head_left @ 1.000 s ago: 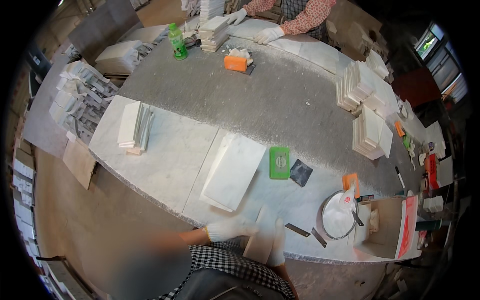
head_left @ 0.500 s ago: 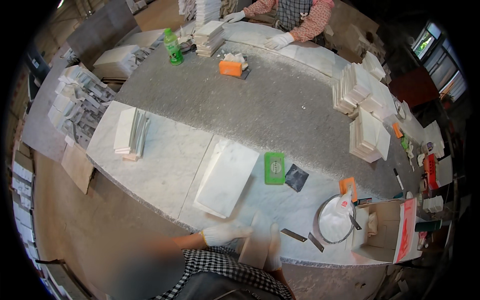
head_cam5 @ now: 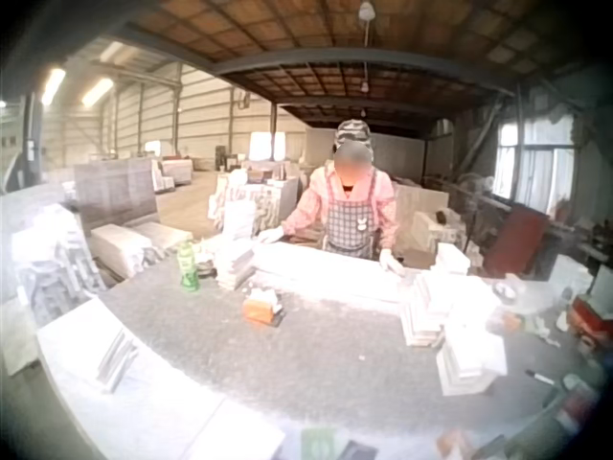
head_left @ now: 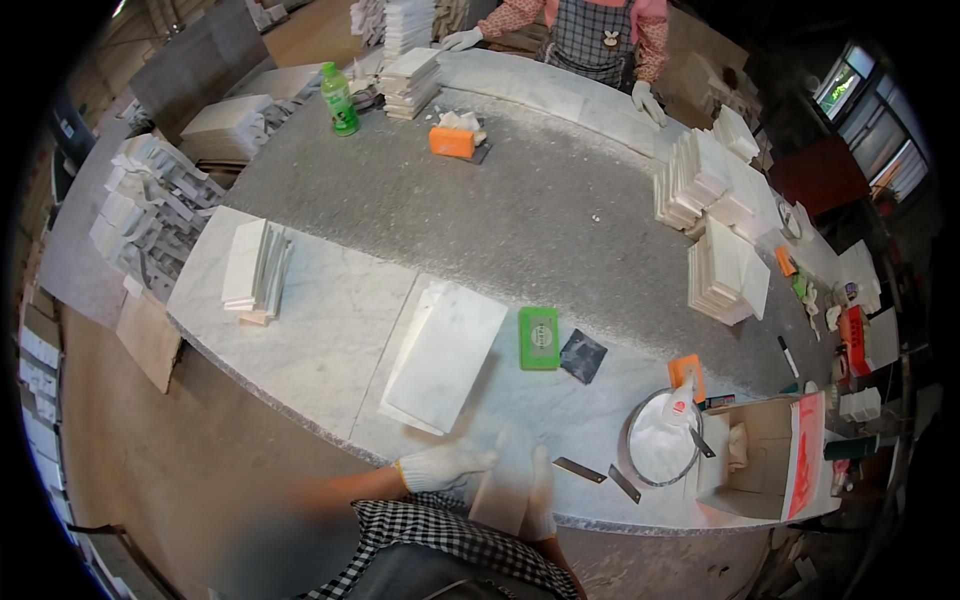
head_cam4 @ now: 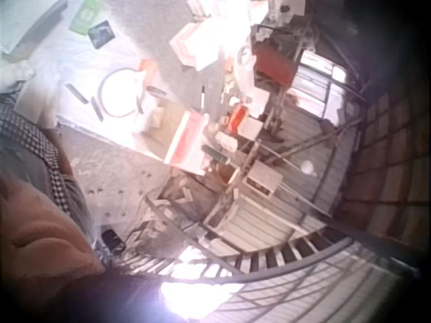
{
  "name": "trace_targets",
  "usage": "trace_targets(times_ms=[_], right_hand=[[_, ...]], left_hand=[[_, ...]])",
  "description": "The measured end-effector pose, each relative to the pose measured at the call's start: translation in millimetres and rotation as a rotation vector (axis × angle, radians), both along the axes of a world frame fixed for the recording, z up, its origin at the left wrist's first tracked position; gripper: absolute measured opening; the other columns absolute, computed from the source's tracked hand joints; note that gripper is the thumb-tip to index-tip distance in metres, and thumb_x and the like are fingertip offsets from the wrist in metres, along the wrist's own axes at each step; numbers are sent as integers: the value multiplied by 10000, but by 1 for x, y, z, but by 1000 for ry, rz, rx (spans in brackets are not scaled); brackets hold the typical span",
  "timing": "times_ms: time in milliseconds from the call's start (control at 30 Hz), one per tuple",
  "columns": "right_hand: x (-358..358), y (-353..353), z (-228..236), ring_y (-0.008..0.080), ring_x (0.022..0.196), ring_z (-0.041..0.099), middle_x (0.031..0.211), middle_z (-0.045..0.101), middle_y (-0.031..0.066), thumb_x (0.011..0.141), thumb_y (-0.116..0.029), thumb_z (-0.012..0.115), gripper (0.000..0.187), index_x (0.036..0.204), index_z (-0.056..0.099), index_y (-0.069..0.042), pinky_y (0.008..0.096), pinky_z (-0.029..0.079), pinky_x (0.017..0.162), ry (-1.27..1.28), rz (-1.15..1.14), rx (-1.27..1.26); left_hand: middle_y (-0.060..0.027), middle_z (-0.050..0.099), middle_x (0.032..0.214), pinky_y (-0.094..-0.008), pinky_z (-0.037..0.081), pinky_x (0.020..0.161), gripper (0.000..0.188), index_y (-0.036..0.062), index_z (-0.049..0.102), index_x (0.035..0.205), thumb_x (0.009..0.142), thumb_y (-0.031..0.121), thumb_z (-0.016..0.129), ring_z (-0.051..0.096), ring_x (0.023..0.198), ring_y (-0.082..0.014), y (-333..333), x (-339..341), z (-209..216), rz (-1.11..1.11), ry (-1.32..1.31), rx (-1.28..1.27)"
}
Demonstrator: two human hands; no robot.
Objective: The person repeatedly picks up white rectangular tiles from a table, wipes them with a green sponge, and stacks them. The person also moves stacks of tiles to a nearby rack and returns to continue stacking on the table.
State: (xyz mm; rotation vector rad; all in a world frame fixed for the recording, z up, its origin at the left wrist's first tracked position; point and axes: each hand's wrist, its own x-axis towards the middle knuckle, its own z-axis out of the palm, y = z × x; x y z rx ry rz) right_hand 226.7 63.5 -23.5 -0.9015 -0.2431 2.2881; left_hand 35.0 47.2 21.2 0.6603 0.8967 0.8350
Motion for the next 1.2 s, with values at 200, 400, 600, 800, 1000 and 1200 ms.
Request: trace_targets(times_ms=[200,400,600,800,1000,1200], right_hand=[[1,0,-2,183,1010,540,1113,580,57,1087,-469,294,483,1231,535,-76,318,464,886,-8,20,15],[2,0,-4,186,1014,542,1121,582,59,1087,-468,292,487,1242,532,-74,322,464,888,-14,34,24],[1,0,-4,189,1018,543,1128,583,61,1087,-468,290,491,1253,529,-73,326,465,891,-11,40,29],[0,0,-6,192,1022,544,1136,584,63,1087,-468,288,495,1265,526,-72,330,465,894,-3,54,19],[2,0,-4,195,1026,546,1143,586,66,1086,-468,286,499,1276,523,-71,334,466,897,9,67,17],[9,0,-7,198,1030,547,1151,587,68,1086,-467,284,504,1288,519,-70,338,466,899,64,132,20]], left_hand=[[72,373,581,-264,256,465,530,123,527,667,1012,524,532,334,539,-53,-1,0,2,1,15,4],[70,385,583,-260,258,469,537,112,544,674,1012,529,531,342,544,-53,-1,0,-3,16,44,9],[75,368,561,-268,231,442,523,114,538,670,1014,508,544,311,506,-58,1,-1,1,12,-3,41],[-118,598,1121,-327,472,856,349,-45,561,1178,1027,269,562,572,997,-185,0,-5,-5,-16,-31,-232],[-93,677,1071,-295,550,799,266,-36,631,1170,982,151,623,650,925,-159,-19,-12,-73,-94,-213,-81],[-68,665,1061,-277,538,797,277,-38,626,1177,988,166,620,626,912,-127,-7,-9,-32,-74,-40,-162]])
